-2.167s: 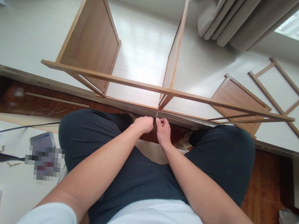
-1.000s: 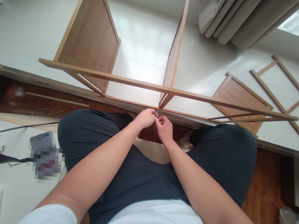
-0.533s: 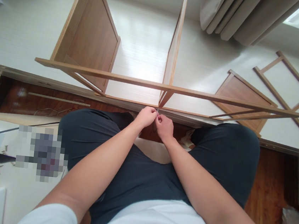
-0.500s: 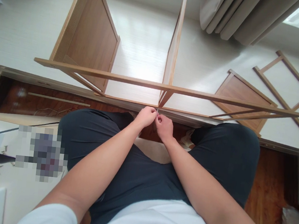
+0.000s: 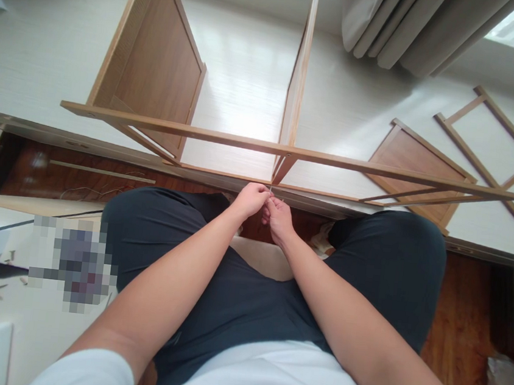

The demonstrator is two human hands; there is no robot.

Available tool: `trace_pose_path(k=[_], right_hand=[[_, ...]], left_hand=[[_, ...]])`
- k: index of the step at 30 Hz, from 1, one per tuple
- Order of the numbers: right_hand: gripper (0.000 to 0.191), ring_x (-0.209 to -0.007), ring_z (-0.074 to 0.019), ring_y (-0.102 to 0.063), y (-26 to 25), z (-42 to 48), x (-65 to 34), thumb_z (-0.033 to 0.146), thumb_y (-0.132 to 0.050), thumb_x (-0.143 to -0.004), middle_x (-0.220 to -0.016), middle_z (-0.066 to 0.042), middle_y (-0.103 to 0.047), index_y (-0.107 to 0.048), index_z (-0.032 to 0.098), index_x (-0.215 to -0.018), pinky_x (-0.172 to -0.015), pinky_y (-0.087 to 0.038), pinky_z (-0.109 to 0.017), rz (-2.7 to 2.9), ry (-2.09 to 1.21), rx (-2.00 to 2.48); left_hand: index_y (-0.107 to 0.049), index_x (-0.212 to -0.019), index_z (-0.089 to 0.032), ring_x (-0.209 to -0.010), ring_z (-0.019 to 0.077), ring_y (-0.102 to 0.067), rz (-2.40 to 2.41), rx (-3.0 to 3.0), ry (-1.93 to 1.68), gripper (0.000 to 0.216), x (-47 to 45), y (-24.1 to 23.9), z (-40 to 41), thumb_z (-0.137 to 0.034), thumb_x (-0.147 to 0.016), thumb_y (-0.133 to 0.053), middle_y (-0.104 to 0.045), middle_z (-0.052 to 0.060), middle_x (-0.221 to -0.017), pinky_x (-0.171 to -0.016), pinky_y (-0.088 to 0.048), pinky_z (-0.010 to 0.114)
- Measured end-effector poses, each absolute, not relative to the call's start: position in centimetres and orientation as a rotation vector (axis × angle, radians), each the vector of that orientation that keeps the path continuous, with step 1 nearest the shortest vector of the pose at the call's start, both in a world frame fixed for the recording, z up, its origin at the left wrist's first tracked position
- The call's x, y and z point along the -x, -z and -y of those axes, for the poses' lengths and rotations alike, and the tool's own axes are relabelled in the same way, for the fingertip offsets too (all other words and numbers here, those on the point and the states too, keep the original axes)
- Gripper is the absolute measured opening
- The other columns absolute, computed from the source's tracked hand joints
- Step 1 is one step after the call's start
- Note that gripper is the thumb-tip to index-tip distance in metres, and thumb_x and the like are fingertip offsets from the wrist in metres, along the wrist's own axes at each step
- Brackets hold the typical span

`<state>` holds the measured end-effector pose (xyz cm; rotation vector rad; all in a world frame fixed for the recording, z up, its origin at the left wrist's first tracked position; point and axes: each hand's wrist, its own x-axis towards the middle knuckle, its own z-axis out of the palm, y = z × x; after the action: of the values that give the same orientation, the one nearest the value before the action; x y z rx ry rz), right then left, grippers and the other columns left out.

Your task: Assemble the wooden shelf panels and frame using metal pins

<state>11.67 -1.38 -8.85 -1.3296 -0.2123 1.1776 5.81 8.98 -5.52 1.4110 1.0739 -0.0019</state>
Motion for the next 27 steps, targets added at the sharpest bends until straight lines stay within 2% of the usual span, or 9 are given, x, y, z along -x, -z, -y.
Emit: trace_pose_path(k=[4, 9, 14, 20, 27], right_hand=[[0.04, -0.048, -0.0092, -0.027, 8.5, 1.5, -11.8, 0.057, -0.073, -0.075, -0.053, 0.01, -0.032, -0.05, 0.023, -0.073, -0.048, -0.032, -0.024, 0.161, -1.24, 1.231], [0.04, -0.052, -0.011, -0.031, 8.3, 1.5, -12.2, 0.056, -0.074, -0.074, -0.054, 0.009, -0.031, -0.052, 0.023, -0.075, -0.054, -0.039, -0.027, 0.139, -1.313, 1.176], [0.039, -0.052, -0.0121, -0.033, 8.3, 1.5, -12.2, 0.056, -0.072, -0.08, -0.055, 0.009, -0.03, -0.05, 0.024, -0.076, -0.054, -0.042, -0.027, 0.127, -1.337, 1.162], [0.043, -0.049, -0.0105, -0.036, 9.8, 1.9, -11.5, 0.062, -0.071, -0.077, -0.054, 0.008, -0.04, -0.051, 0.024, -0.075, -0.05, -0.04, -0.025, 0.184, -1.235, 1.223], [0.04, -0.047, -0.0102, -0.038, 10.6, 2.1, -11.5, 0.057, -0.069, -0.08, -0.052, 0.007, -0.043, -0.051, 0.023, -0.069, -0.047, -0.035, -0.024, 0.306, -1.121, 1.365]], left_hand=[[-0.075, -0.094, -0.011, -0.062, 0.0144, -0.066, -1.099, -1.338, 0.012, 0.024, -6.1, 4.4, -8.8, -0.012, -0.086, -0.052, -0.071, 0.004, -0.065, -0.066, -0.056, 0.024], [-0.072, -0.101, -0.011, -0.058, 0.0128, -0.066, -1.143, -1.269, 0.058, 0.02, -6.3, 3.5, -8.6, -0.016, -0.091, -0.056, -0.074, 0.006, -0.076, -0.058, -0.055, 0.023], [-0.071, -0.105, -0.012, -0.051, 0.013, -0.064, -1.134, -1.224, 0.079, 0.022, -6.2, 3.5, -8.5, -0.018, -0.092, -0.055, -0.07, 0.004, -0.07, -0.054, -0.054, 0.025], [-0.074, -0.098, -0.011, -0.048, 0.0138, -0.061, -1.113, -1.31, 0.041, 0.023, -6.1, 4.1, -8.8, -0.014, -0.089, -0.053, -0.064, 0.002, -0.056, -0.058, -0.055, 0.027], [-0.074, -0.09, -0.011, -0.054, 0.0146, -0.063, -1.114, -1.325, -0.009, 0.018, -6.0, 4.6, -8.8, -0.014, -0.083, -0.057, -0.067, 0.002, -0.061, -0.06, -0.054, 0.026]])
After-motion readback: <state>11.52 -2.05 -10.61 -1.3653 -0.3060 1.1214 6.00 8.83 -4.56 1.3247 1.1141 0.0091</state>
